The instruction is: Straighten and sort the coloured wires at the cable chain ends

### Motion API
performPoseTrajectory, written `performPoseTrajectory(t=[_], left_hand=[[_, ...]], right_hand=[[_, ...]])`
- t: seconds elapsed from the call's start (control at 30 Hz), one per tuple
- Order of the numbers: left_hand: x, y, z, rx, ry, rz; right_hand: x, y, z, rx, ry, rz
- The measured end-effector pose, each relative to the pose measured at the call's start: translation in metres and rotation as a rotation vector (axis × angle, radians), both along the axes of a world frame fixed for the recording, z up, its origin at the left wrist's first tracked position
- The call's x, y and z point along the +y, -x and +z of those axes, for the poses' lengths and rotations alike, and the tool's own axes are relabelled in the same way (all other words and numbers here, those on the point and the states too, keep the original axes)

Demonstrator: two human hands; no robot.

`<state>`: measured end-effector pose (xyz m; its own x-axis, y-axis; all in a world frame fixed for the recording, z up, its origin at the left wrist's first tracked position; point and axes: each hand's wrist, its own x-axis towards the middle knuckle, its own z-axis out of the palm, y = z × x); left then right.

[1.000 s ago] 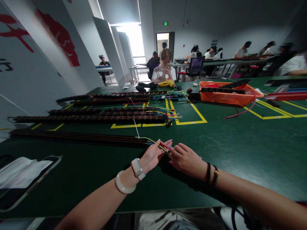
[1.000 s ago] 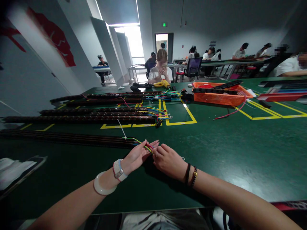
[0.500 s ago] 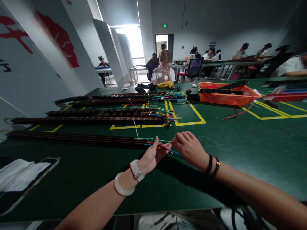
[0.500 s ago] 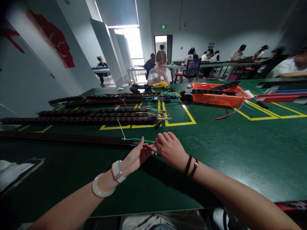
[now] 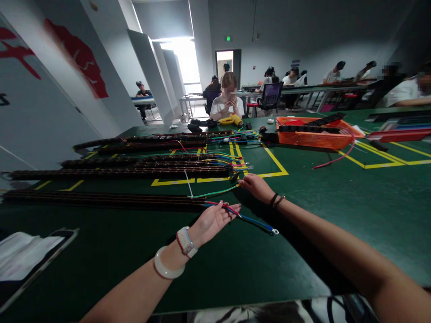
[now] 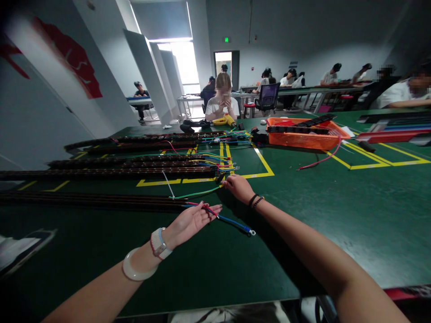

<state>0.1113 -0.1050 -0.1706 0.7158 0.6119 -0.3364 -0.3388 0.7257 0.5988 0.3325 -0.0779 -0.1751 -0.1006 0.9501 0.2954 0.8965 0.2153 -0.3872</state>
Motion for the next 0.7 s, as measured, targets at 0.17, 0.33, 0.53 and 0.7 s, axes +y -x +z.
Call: performPoseTrajectory(t=[0.17,0.33,0.53,0.7], left_hand=[[-0.001,0.000,0.004,0.032,-0.036,-0.022],[0.001,0.000,0.006,0.059,-0.089,-0.020],[0.002,0.000,0.004,0.056,-0.129,-0.034],[0.002,0.001,0.004,0.047,-0.136,-0.040]], right_hand=[[0.007,-0.002,-0.010,-0.033,0.055,0.005],[0.001,-0.005,-0.006,0.069,0.075,0.050],[0.001,-0.003,0.000,0.099,0.014,0.051],[0.000,-0.004,-0.002,-0.013,0.078,0.066]])
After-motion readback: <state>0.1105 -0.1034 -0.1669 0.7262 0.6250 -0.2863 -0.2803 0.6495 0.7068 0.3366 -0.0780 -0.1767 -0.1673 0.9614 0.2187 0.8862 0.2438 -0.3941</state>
